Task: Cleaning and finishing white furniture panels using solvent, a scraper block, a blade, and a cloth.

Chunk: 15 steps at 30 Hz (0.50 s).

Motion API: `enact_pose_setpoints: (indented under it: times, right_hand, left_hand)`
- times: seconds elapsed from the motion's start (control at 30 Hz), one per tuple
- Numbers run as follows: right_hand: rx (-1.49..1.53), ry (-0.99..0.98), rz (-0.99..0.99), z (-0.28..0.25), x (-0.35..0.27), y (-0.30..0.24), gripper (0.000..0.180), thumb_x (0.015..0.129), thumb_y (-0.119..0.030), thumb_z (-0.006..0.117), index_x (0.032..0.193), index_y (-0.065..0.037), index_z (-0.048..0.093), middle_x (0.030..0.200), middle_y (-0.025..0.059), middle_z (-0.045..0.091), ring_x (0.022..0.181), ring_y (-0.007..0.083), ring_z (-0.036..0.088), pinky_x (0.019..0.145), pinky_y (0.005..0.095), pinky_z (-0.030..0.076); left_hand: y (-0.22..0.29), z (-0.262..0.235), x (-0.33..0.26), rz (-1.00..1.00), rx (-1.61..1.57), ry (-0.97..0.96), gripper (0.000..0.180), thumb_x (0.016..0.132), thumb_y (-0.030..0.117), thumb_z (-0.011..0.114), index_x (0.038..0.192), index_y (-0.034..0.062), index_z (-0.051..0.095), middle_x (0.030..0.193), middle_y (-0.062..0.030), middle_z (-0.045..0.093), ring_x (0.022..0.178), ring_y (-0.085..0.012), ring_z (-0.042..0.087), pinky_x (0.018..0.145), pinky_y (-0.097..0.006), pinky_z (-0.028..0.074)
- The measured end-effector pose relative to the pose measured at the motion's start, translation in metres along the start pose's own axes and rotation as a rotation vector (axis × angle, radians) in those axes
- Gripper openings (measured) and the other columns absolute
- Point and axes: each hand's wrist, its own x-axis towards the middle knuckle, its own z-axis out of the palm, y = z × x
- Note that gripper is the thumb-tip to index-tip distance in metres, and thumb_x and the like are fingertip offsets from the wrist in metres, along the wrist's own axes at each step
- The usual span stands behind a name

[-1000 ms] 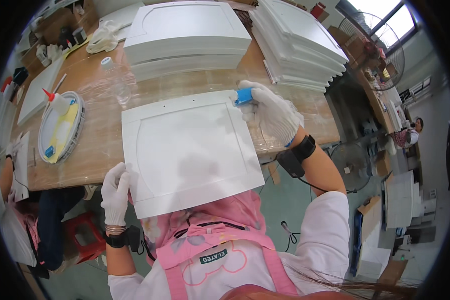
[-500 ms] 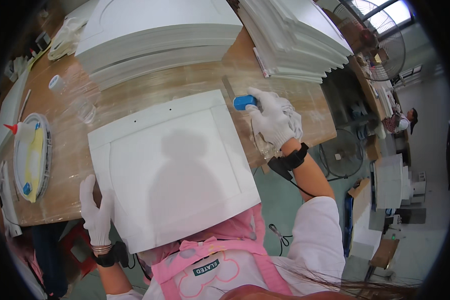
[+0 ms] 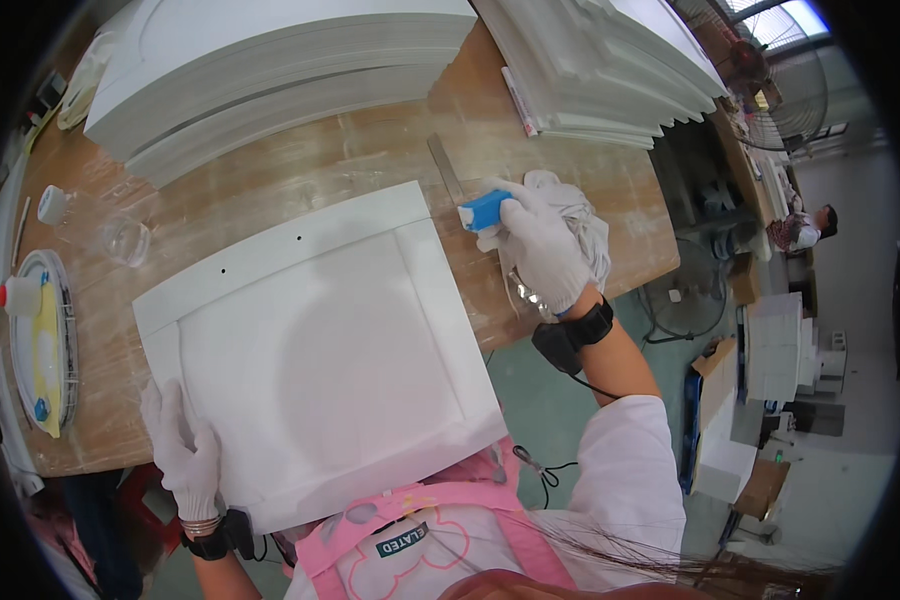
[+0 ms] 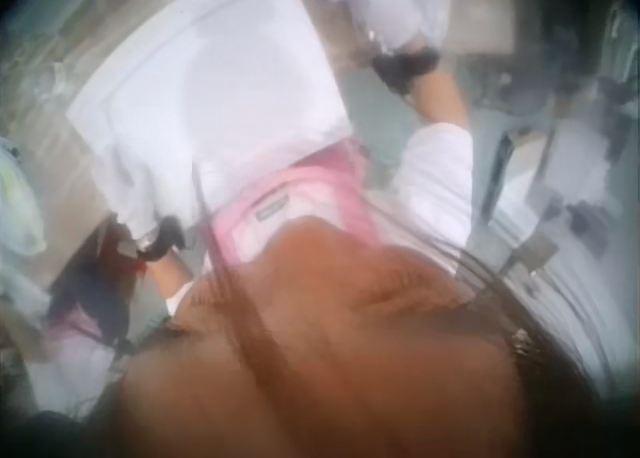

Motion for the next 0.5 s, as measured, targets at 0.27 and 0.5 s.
enact_pose_setpoints:
  times: [0.27,0.5]
  right_hand:
    - [-1.072,-0.001,-0.541,0.007,0.001,0.006,0.045,0.093,-0.008,0.058,0.137,-0.003,0.049,0.117,0.0189,0.061,0.108,0.0371,0.06,0.092,0.0414,0.049]
    - [-1.169,-0.048,-0.717,0.017,0.019,0.012,0.046,0.088,0.001,0.062,0.133,-0.003,0.054,0.116,0.02,0.063,0.106,0.0374,0.061,0.091,0.0419,0.05]
  left_hand:
    - [-0.003,-0.003,-0.004,0.062,0.048,-0.023,0.065,0.078,-0.005,0.058,0.142,0.0025,0.05,0.153,-0.0223,0.041,0.145,-0.0396,0.033,0.12,-0.046,0.024]
    - [-0.017,-0.007,-0.007,0.121,0.066,-0.06,0.068,0.079,0.001,0.06,0.145,0.0042,0.048,0.156,-0.0225,0.037,0.146,-0.0419,0.03,0.12,-0.048,0.023]
